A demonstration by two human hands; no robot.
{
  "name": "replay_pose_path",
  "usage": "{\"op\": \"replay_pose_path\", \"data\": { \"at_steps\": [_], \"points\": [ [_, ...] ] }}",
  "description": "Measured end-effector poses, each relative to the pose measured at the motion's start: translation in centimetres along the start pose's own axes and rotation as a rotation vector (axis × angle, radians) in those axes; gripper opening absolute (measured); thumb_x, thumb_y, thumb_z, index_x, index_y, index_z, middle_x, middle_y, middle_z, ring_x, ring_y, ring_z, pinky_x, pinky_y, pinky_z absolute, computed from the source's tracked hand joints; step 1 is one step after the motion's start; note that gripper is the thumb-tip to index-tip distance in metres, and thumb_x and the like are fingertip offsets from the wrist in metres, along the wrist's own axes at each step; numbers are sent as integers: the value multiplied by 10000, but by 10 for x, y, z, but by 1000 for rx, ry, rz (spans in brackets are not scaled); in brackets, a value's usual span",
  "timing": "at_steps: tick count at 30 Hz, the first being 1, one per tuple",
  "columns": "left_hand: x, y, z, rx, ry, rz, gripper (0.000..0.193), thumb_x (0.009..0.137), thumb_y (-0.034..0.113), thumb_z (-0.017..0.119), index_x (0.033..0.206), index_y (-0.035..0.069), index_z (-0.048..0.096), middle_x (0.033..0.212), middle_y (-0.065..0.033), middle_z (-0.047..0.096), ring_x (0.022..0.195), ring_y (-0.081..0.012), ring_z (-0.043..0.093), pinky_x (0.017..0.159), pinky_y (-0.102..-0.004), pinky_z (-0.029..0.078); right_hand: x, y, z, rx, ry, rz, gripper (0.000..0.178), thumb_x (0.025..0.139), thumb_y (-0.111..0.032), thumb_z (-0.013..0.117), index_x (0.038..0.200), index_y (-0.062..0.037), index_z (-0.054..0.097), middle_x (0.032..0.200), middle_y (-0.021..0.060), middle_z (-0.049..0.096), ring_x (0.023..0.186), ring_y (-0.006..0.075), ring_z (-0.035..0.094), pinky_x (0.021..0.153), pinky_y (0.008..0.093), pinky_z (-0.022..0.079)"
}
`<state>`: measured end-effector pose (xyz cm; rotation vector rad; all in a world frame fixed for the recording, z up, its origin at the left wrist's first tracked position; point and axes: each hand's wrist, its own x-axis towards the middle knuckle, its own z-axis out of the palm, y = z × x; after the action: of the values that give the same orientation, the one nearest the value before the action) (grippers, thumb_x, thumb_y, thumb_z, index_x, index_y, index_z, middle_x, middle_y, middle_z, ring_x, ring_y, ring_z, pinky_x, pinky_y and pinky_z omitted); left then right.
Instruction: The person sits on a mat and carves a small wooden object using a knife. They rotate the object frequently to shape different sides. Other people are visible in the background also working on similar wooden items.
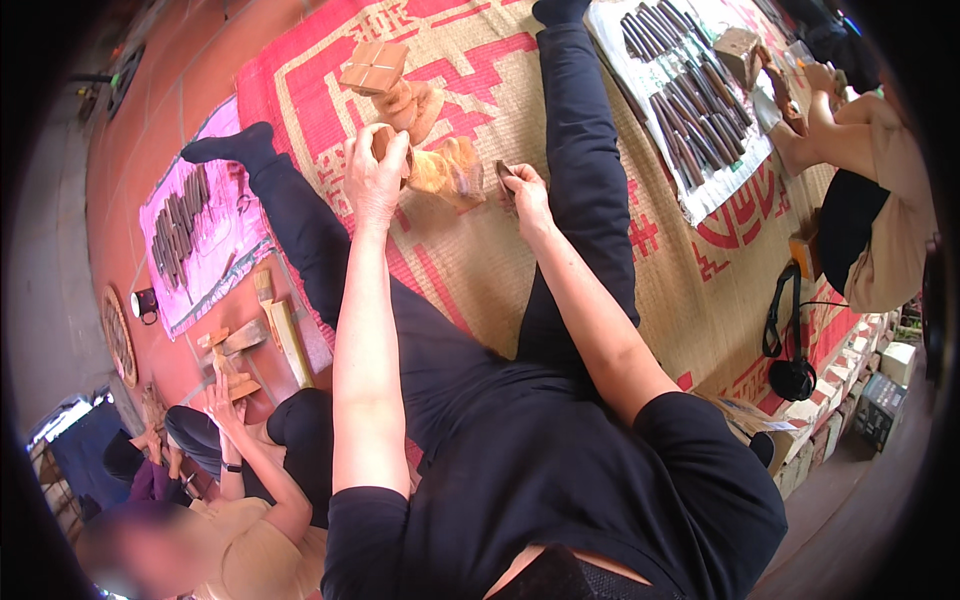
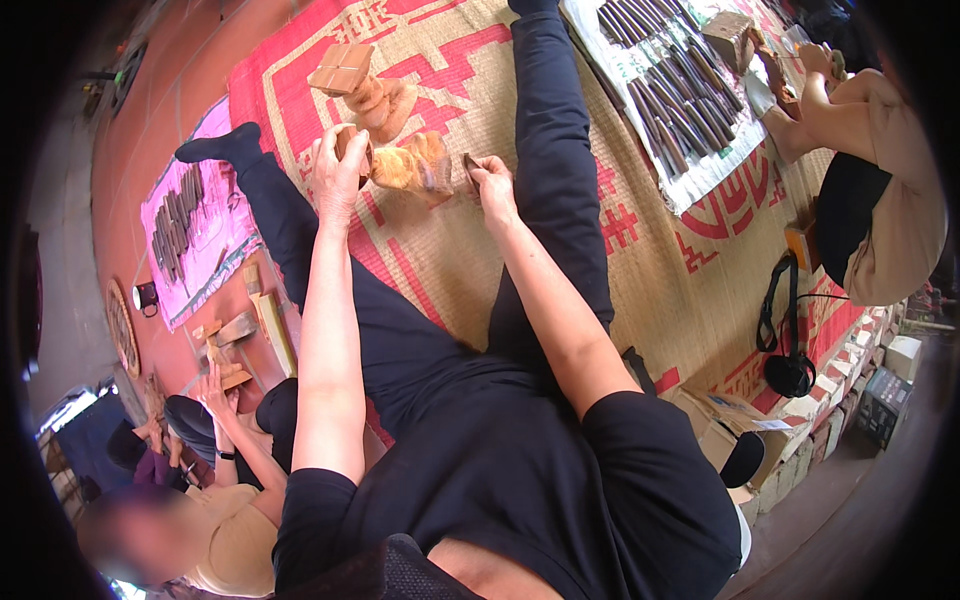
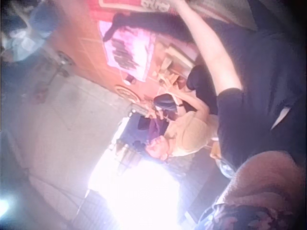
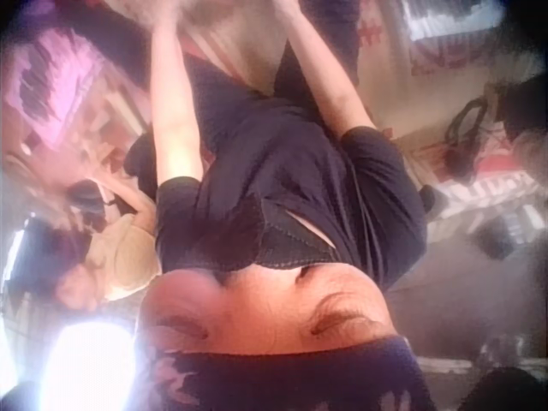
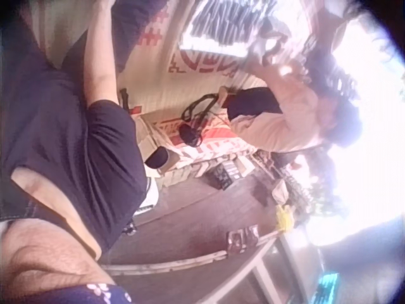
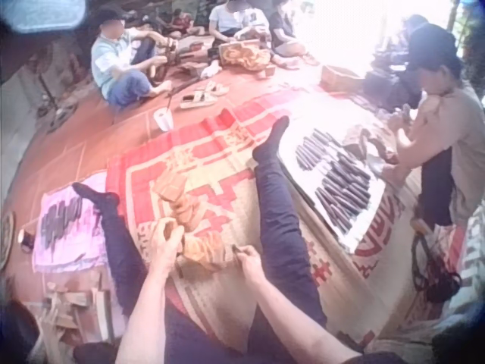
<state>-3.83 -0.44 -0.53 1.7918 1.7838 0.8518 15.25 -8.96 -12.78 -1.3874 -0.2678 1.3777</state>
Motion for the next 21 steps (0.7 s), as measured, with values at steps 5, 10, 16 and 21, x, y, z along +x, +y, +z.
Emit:
{"op": "replay_pose_path", "data": {
  "at_steps": [5,10,16,21],
  "points": [
    [-2,-5,-1,47,26,16,449,854,453,661,1125,98,618,1086,-133,599,1049,-308,598,904,-421,483,4,5,-2,-13,-13,-16,13,909,-71,568,913,-76,556,701,9,586,554,103,530,508,263,402],
    [-3,2,4,53,44,34,451,858,453,659,1124,92,614,1081,-134,605,1061,-308,588,905,-424,484,2,2,-3,-19,-10,-17,32,918,-90,579,912,-76,551,694,7,583,549,105,527,516,267,408],
    [2,-1,7,92,20,70,469,855,474,654,1123,91,617,1090,-139,606,1073,-310,586,909,-431,481,-4,-2,1,1,-5,-21,47,915,-88,592,905,-80,548,681,4,578,550,103,530,513,261,412],
    [7,-3,6,12,13,-70,540,834,530,650,1125,75,624,1106,-148,599,1070,-314,587,917,-434,466,-2,0,-1,-2,-8,-22,40,907,-74,589,907,-79,550,688,6,581,548,103,533,504,262,415]
  ]
}}
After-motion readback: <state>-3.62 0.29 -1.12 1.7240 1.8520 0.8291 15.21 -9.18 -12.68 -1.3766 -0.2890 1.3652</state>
